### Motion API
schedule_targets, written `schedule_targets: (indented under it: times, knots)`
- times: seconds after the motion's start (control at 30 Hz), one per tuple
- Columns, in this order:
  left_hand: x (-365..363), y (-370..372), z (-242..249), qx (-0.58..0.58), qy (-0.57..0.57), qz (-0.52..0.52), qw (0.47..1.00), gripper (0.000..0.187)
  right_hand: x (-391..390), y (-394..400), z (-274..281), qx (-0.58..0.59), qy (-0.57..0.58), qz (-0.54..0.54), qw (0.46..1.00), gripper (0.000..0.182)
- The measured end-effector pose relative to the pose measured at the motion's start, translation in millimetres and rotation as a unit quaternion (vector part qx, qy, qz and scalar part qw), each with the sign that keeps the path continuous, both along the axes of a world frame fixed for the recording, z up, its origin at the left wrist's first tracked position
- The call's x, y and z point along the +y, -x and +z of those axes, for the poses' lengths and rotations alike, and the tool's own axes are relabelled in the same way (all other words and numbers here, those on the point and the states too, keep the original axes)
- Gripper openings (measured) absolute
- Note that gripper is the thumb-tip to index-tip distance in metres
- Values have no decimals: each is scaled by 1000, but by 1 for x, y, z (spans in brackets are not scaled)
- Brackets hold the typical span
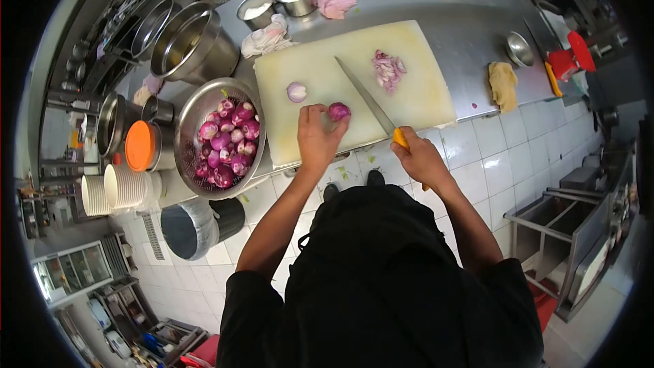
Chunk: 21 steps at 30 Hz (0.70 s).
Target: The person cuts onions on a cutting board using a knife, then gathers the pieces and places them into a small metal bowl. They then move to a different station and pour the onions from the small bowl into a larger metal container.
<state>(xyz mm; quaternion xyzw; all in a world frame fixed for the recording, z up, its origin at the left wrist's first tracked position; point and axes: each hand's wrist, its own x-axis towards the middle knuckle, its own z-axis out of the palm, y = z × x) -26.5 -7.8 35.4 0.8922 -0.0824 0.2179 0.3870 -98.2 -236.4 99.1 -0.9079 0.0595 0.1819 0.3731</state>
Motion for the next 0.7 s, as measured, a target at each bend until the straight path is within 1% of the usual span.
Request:
schedule_targets:
  times: [0.03, 0.07, 0.13, 0.17, 0.23, 0.27, 0.37, 0.4, 0.53, 0.6, 0.7]
  knots:
    - [-7, 5, -1, 35, 3, 41, 999, 36, 1, -1, -1, -7, 5, 7, 1000, 44]
    - [-11, 3, -6, 38, -19, 49, 998, 44, 3, -2, 0, -4, 1, 5, 1000, 45]
    - [-12, -6, -15, 29, -18, 21, 999, 42, 8, -4, 4, -1, -6, -1, 1000, 48]
    - [-13, -12, -19, 24, -17, 6, 1000, 42, 8, -6, 5, -20, -3, 10, 1000, 50]
    - [-7, -23, -19, 45, 24, -44, 998, 38, 9, -4, 4, -55, 0, 24, 998, 54]
    - [-4, -24, -20, 58, 45, -72, 995, 37, 9, -4, 6, -47, 5, 37, 998, 55]
    - [-2, -23, -15, 72, 122, -91, 986, 31, 13, -14, 26, -20, 20, 59, 998, 59]
    - [3, -23, -17, 83, 103, -97, 986, 29, 17, -15, 32, -8, 25, 59, 998, 60]
    - [2, -32, -25, 66, 126, -159, 977, 27, 33, -16, 55, 33, 61, 62, 996, 64]
    - [-2, -40, -28, 49, 139, -179, 973, 27, 38, -14, 58, 29, 86, 68, 994, 65]
    - [-5, -39, -29, 64, 149, -169, 972, 27, 41, -13, 56, 25, 99, 78, 992, 66]
